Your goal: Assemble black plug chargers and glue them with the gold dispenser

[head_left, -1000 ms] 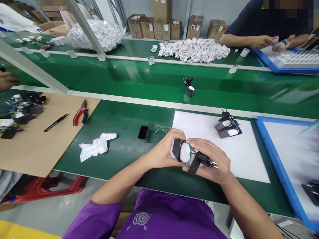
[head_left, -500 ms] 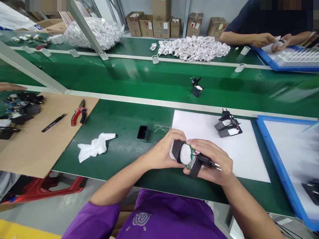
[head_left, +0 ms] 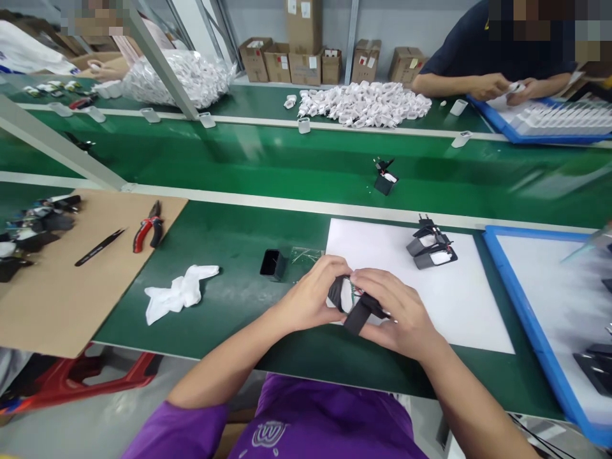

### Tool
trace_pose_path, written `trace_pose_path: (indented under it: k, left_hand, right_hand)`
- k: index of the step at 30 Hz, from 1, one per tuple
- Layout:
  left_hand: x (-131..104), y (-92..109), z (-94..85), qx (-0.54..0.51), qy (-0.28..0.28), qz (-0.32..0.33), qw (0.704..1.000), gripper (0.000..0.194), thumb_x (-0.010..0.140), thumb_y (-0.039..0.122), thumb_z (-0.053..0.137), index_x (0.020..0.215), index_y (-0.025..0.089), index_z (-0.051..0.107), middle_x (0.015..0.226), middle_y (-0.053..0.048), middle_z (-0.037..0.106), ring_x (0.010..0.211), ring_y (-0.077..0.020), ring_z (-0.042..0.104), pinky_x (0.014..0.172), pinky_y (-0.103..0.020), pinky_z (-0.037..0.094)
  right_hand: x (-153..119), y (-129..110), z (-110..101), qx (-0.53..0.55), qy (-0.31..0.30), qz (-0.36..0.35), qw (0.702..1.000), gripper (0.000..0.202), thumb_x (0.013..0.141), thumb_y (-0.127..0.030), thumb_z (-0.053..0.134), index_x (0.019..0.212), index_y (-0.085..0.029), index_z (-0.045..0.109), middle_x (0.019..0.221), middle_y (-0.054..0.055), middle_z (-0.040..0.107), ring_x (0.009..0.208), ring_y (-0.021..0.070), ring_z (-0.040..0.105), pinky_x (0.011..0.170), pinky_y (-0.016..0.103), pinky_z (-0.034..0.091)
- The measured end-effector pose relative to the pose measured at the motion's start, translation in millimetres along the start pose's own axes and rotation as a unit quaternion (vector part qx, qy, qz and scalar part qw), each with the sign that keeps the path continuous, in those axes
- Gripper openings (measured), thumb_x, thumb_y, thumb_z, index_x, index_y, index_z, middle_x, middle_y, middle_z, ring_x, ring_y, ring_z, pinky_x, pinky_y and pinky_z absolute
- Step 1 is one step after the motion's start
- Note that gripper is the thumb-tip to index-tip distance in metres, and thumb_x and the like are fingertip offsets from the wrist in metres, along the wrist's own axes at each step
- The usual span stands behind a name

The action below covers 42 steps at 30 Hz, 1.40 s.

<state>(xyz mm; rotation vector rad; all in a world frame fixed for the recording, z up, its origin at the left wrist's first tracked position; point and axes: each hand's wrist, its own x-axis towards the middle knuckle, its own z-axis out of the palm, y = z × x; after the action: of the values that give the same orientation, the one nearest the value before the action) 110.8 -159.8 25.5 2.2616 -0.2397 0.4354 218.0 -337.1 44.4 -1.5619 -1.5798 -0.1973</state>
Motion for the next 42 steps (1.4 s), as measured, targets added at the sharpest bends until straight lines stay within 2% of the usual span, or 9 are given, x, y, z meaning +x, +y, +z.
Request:
trace_pose_path:
  k: [4, 9, 13, 18, 23, 31, 35, 39, 42]
  left_hand:
    - [0.7, -3.0, 3.6, 0.005, -0.017, -0.047, 0.999, 0.061, 0.076, 0.026, 0.075, 0.129, 0.024, 0.044, 0.121, -0.011, 0.054, 0.111, -0.0273, 0.057, 0.094, -0.042, 0.051]
    - [4.6, -2.9, 1.2, -0.055, 0.002, -0.100, 0.993, 0.064, 0.072, 0.044, 0.080, 0.123, 0.022, 0.050, 0.118, -0.011, 0.058, 0.108, -0.0267, 0.060, 0.091, -0.043, 0.053]
    - [4.6, -4.5, -1.5, -0.099, 0.052, -0.147, 0.983, 0.062, 0.071, 0.046, 0.080, 0.121, 0.022, 0.051, 0.116, -0.010, 0.058, 0.107, -0.0252, 0.060, 0.089, -0.042, 0.055]
    - [3.2, -7.6, -1.8, -0.114, 0.089, -0.136, 0.980, 0.066, 0.067, 0.049, 0.082, 0.120, 0.021, 0.053, 0.116, -0.009, 0.058, 0.106, -0.0252, 0.059, 0.089, -0.042, 0.054]
    - [3.0, -9.5, -4.0, -0.111, 0.107, -0.107, 0.982, 0.068, 0.067, 0.051, 0.082, 0.120, 0.020, 0.054, 0.115, -0.011, 0.059, 0.105, -0.0258, 0.060, 0.088, -0.041, 0.054]
    - [4.0, -5.3, -7.6, -0.104, 0.136, -0.086, 0.982, 0.065, 0.069, 0.053, 0.080, 0.118, 0.020, 0.054, 0.113, -0.011, 0.059, 0.104, -0.0257, 0.059, 0.090, -0.041, 0.053]
    - [4.1, 0.8, -8.7, -0.100, 0.141, -0.084, 0.981, 0.064, 0.068, 0.052, 0.081, 0.116, 0.021, 0.054, 0.114, -0.010, 0.060, 0.106, -0.0261, 0.060, 0.089, -0.040, 0.053]
    - [4.1, 5.5, -8.8, -0.102, 0.144, -0.063, 0.982, 0.064, 0.067, 0.049, 0.083, 0.116, 0.020, 0.055, 0.115, -0.011, 0.060, 0.106, -0.0255, 0.060, 0.088, -0.039, 0.053]
    - [3.9, 7.9, -9.0, -0.103, 0.143, -0.056, 0.983, 0.063, 0.068, 0.049, 0.082, 0.117, 0.020, 0.055, 0.115, -0.010, 0.060, 0.106, -0.0250, 0.060, 0.087, -0.038, 0.054]
  right_hand:
    - [1.8, 1.4, -0.4, 0.040, -0.029, 0.085, 0.995, 0.056, 0.083, -0.025, 0.069, 0.135, -0.021, 0.048, 0.129, 0.015, 0.059, 0.120, 0.0272, 0.060, 0.095, 0.042, 0.058]
    - [1.4, 27.2, -35.0, 0.098, -0.173, 0.137, 0.970, 0.098, 0.082, -0.038, 0.073, 0.156, -0.028, 0.009, 0.151, 0.011, 0.043, 0.135, 0.0264, 0.048, 0.109, 0.038, 0.049]
    - [38.8, 93.7, -68.2, -0.026, -0.117, 0.277, 0.953, 0.061, 0.091, -0.032, 0.058, 0.147, -0.023, 0.035, 0.141, 0.012, 0.053, 0.128, 0.0285, 0.055, 0.102, 0.048, 0.053]
    - [120.8, 187.4, -71.1, -0.209, -0.081, 0.445, 0.867, 0.077, 0.077, -0.020, 0.074, 0.142, -0.002, 0.038, 0.136, 0.031, 0.050, 0.129, 0.0420, 0.049, 0.109, 0.059, 0.038]
    - [142.7, 217.2, -52.4, -0.248, -0.125, 0.496, 0.823, 0.047, 0.087, -0.027, 0.069, 0.129, -0.012, 0.053, 0.121, 0.014, 0.061, 0.107, 0.0267, 0.063, 0.092, 0.048, 0.055]
    - [132.4, 174.4, -30.6, -0.196, -0.243, 0.402, 0.861, 0.032, 0.096, -0.039, 0.057, 0.116, -0.014, 0.059, 0.095, 0.003, 0.065, 0.071, 0.0115, 0.064, 0.064, 0.026, 0.057]
    - [111.9, 115.9, -1.0, -0.169, -0.274, 0.300, 0.898, 0.057, 0.075, -0.025, 0.079, 0.127, -0.018, 0.055, 0.079, 0.002, 0.071, 0.070, 0.0187, 0.068, 0.061, 0.025, 0.053]
    - [81.3, 65.2, 8.3, -0.176, -0.272, 0.273, 0.906, 0.071, 0.078, -0.020, 0.070, 0.143, -0.016, 0.041, 0.107, 0.015, 0.071, 0.091, 0.0302, 0.071, 0.072, 0.035, 0.056]
    - [60.3, 42.7, -13.9, -0.137, -0.228, 0.228, 0.936, 0.087, 0.080, -0.024, 0.069, 0.153, -0.024, 0.021, 0.145, 0.017, 0.048, 0.130, 0.0348, 0.051, 0.095, 0.048, 0.053]
